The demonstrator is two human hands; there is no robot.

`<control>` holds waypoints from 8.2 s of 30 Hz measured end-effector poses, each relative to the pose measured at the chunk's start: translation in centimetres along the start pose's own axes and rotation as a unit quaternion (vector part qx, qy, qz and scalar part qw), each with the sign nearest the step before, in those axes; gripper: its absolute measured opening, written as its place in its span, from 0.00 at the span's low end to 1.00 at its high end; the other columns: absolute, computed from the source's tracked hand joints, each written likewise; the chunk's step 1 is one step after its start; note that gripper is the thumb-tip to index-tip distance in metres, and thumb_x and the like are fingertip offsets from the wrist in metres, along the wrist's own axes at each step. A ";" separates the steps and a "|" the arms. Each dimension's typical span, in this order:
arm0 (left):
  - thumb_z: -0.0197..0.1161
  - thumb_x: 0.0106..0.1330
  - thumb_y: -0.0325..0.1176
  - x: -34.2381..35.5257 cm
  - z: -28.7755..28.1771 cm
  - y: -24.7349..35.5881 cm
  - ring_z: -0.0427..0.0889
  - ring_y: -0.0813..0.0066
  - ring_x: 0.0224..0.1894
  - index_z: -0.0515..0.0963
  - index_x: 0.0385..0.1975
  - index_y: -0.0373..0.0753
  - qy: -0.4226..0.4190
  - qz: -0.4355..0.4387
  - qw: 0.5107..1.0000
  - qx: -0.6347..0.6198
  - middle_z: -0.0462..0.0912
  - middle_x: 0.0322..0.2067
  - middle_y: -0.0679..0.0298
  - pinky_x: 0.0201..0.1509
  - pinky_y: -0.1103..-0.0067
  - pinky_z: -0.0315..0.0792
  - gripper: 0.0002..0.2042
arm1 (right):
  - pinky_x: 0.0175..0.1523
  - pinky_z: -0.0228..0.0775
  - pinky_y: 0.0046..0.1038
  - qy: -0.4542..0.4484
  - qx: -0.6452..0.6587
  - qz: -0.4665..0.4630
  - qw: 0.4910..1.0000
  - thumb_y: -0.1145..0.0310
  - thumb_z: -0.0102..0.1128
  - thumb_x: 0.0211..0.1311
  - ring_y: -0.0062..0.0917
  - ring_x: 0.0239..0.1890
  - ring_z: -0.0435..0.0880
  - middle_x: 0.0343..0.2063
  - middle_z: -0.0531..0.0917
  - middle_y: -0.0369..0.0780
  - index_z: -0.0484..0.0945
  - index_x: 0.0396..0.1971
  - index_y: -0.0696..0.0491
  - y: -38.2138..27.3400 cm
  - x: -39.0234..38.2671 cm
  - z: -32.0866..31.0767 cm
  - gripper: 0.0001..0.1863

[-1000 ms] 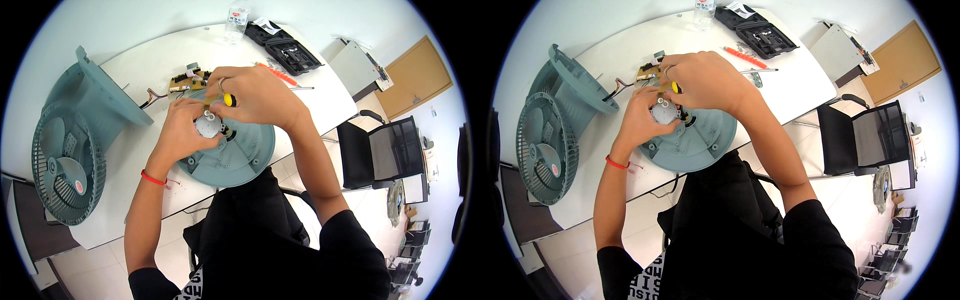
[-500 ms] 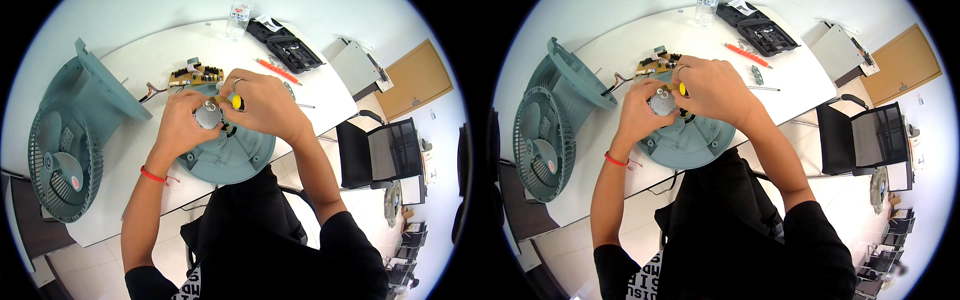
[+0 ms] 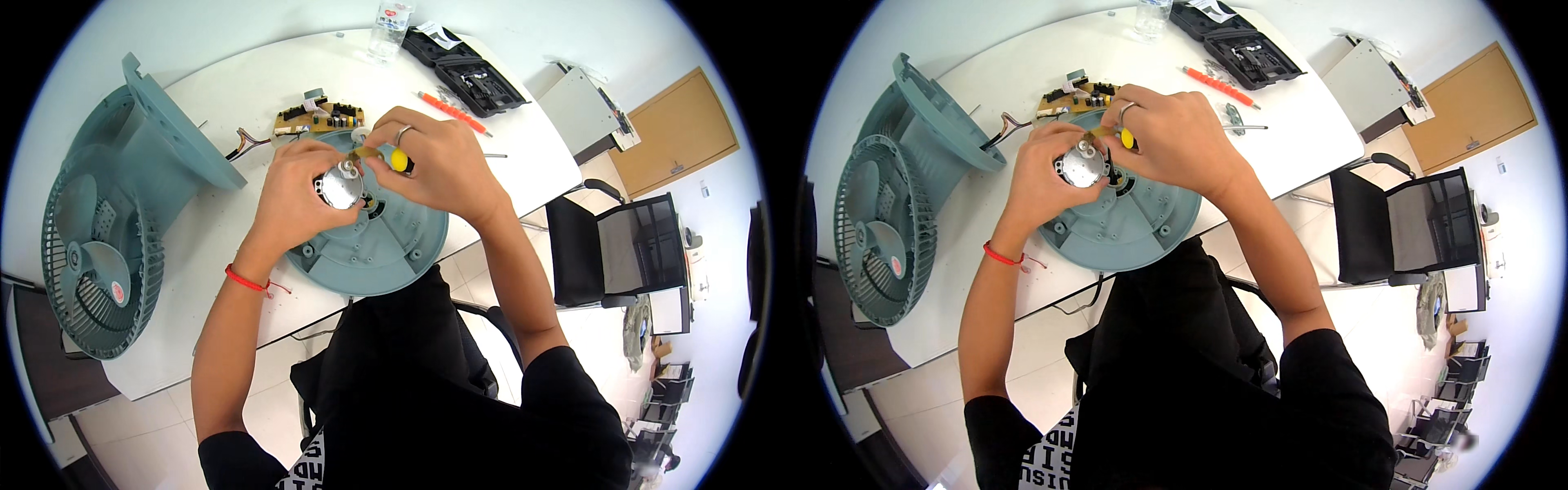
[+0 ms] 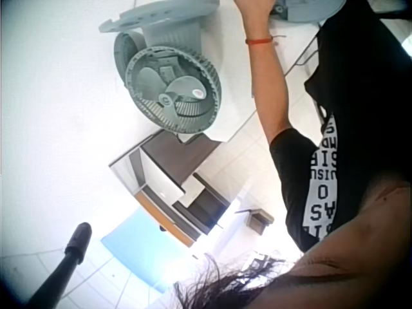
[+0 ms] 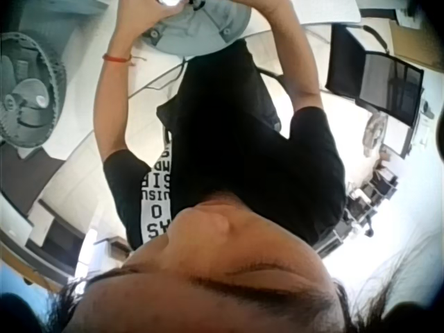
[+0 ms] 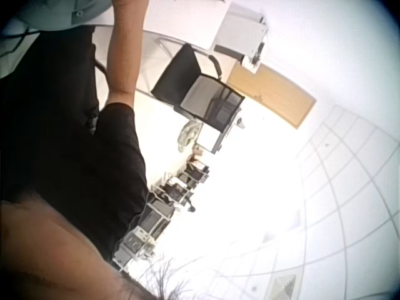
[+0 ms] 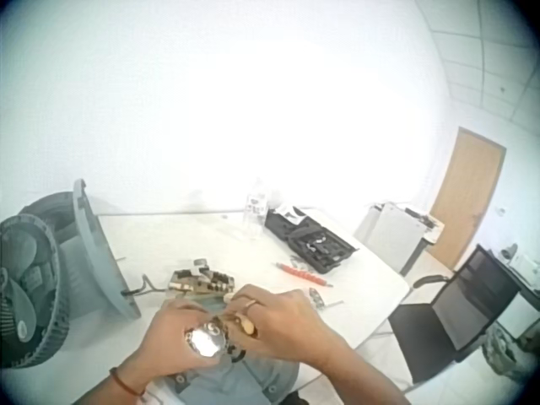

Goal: The person uses a screwdriver to remove screws from the base of a disassembled fan motor assembly. They then manipulate the internal wiring and components with their hands while the fan housing and circuit board remain on the table.

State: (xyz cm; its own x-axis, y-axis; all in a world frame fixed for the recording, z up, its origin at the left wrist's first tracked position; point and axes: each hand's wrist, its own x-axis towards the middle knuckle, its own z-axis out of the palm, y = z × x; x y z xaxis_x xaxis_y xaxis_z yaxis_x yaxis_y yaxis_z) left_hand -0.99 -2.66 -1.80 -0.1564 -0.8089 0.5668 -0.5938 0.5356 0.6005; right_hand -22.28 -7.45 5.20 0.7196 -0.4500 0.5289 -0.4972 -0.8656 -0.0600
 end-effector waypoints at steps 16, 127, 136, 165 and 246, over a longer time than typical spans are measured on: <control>0.82 0.46 0.34 -0.4 -0.4 0.4 0.77 0.66 0.47 0.81 0.42 0.38 -0.084 -0.120 0.987 -0.062 0.81 0.40 0.62 0.59 0.72 0.69 0.22 | 0.19 0.61 0.22 0.361 0.626 -0.101 0.684 0.57 0.43 0.70 0.17 0.10 0.67 0.14 0.70 0.30 0.65 0.16 0.42 -1.3 -2.2 -10.8 0.19; 0.78 0.41 0.32 -1.1 0.3 0.2 0.79 0.71 0.46 0.84 0.33 0.45 0.089 0.106 0.987 0.076 0.84 0.29 0.70 0.64 0.68 0.61 0.16 | 0.16 0.56 0.20 0.573 0.498 0.065 0.648 0.58 0.46 0.72 0.15 0.09 0.62 0.13 0.67 0.29 0.63 0.17 0.43 -10.0 -3.2 -5.3 0.19; 0.77 0.42 0.28 -1.4 -0.5 -1.0 0.75 0.62 0.48 0.83 0.34 0.44 0.064 0.071 0.995 0.022 0.79 0.37 0.65 0.57 0.70 0.65 0.16 | 0.33 0.64 0.25 0.393 0.541 0.017 0.743 0.51 0.54 0.68 0.19 0.25 0.73 0.26 0.74 0.32 0.64 0.21 0.42 -10.5 -3.9 -5.0 0.18; 0.77 0.35 0.28 -1.9 -0.5 -0.6 0.76 0.63 0.47 0.84 0.33 0.45 -0.042 0.011 0.998 -0.040 0.80 0.35 0.67 0.60 0.71 0.68 0.19 | 0.12 0.61 0.21 0.109 0.693 -0.209 0.681 0.55 0.45 0.76 0.20 0.07 0.67 0.10 0.74 0.35 0.67 0.10 0.48 -5.4 -1.4 -7.9 0.29; 0.78 0.40 0.31 -1.7 -0.6 0.6 0.78 0.68 0.45 0.83 0.32 0.39 0.026 0.060 0.989 0.134 0.81 0.30 0.66 0.64 0.68 0.60 0.17 | 0.37 0.67 0.28 -0.014 0.622 -0.337 0.706 0.58 0.59 0.72 0.27 0.33 0.73 0.27 0.80 0.37 0.79 0.33 0.48 -2.6 -0.2 -8.4 0.10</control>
State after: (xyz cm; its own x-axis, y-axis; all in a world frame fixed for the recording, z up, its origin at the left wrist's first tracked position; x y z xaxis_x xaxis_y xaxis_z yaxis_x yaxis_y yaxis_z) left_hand -0.59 -0.83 -2.06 -0.2016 -0.7261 0.6574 -0.7624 0.5377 0.3600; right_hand -25.22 -3.25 12.35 0.6074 0.1684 0.7763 0.7621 -0.3993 -0.5097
